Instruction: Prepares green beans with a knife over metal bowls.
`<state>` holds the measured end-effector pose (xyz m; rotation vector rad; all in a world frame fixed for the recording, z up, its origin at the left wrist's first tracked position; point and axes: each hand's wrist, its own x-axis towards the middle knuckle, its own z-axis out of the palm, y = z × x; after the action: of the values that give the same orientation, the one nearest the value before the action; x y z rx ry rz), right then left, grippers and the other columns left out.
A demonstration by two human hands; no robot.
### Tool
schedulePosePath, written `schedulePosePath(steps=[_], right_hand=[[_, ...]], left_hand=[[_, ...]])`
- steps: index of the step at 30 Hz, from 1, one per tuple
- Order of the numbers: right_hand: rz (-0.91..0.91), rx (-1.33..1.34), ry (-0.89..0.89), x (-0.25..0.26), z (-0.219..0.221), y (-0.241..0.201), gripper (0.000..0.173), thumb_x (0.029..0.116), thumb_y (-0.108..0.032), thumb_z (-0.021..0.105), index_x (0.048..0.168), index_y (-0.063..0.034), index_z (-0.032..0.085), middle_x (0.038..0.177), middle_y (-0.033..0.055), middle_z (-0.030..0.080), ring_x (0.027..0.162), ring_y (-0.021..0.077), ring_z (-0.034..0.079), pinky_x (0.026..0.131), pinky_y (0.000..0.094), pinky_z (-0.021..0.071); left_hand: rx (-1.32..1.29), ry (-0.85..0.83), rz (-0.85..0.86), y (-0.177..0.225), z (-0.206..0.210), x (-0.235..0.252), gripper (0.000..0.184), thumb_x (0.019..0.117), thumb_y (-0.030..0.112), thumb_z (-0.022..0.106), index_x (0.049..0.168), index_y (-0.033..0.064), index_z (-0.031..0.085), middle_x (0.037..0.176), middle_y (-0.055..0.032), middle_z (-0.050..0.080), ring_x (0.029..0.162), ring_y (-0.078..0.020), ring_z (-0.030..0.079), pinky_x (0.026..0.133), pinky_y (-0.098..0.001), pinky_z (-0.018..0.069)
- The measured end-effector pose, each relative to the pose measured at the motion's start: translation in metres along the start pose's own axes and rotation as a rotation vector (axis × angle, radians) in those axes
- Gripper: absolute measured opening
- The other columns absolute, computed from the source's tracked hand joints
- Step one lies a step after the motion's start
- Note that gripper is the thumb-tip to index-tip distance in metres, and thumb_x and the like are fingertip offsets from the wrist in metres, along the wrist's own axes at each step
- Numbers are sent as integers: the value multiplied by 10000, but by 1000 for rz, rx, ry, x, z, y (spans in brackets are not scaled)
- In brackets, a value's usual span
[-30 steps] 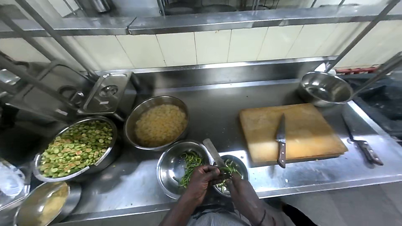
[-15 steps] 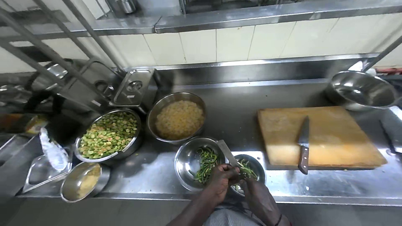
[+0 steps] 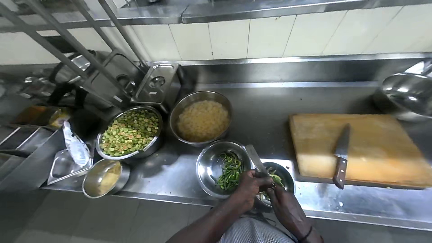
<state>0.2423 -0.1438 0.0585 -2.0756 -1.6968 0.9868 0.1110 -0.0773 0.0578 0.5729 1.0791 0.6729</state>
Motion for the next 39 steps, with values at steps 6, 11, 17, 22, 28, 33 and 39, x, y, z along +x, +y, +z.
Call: schedulePosePath(steps=[6, 11, 17, 22, 28, 33, 39], right_hand=[[32, 22, -71, 3, -2, -3, 372, 1087, -295, 429, 1100, -13, 670, 876, 159, 673, 858, 313, 681, 822, 508, 539], [71, 32, 97, 2, -8, 12, 350, 1078, -269, 469, 1203, 2, 651, 808, 166, 672, 767, 346, 680, 740, 547, 546], [152, 30, 209, 3, -19, 38, 298, 1080, -266, 497, 1141, -11, 639, 743, 137, 629, 691, 316, 648, 673, 541, 528], [154, 65, 232, 2, -20, 48, 269, 1076, -239, 506, 1133, -14, 642, 738, 122, 622, 671, 292, 636, 658, 515, 527], [193, 61, 131, 5, -26, 40, 310, 1088, -291, 481, 1163, -34, 638, 780, 122, 645, 732, 298, 662, 716, 506, 544], [176, 61, 79, 5, -32, 43, 312, 1093, -308, 463, 1151, -53, 633, 777, 117, 636, 736, 293, 659, 716, 495, 538], [107, 89, 64, 1, -35, 62, 307, 1088, -302, 466, 1130, -49, 635, 771, 118, 631, 730, 297, 654, 709, 504, 534]], left_hand=[[69, -38, -47, 1, 0, 4, 340, 851, -18, 771, 1150, -14, 609, 987, -131, 677, 851, -202, 678, 784, -346, 586], [555, -67, 247, -3, -16, 17, 176, 982, 149, 692, 1079, 4, 714, 1008, -94, 704, 888, -147, 666, 841, -325, 557], [1236, -138, 483, 6, -59, 24, 350, 1081, 261, 496, 1373, 170, 665, 1487, -41, 562, 1399, -221, 489, 1188, -434, 369], [1629, 324, 102, 37, -92, 10, 335, 1026, 313, 596, 1279, 117, 692, 1212, -158, 701, 1141, -364, 660, 967, -577, 517], [1814, 390, -152, 19, -110, 25, 311, 1028, 254, 532, 1219, 65, 688, 1240, -169, 683, 1175, -364, 642, 952, -546, 514], [1737, 475, -167, 14, -104, 31, 328, 995, 228, 571, 1279, 91, 661, 1254, -177, 678, 1185, -365, 642, 951, -561, 513], [1416, 575, 115, 22, -100, 21, 310, 993, 151, 600, 1280, 49, 659, 1228, -198, 675, 1136, -380, 652, 985, -573, 508]])
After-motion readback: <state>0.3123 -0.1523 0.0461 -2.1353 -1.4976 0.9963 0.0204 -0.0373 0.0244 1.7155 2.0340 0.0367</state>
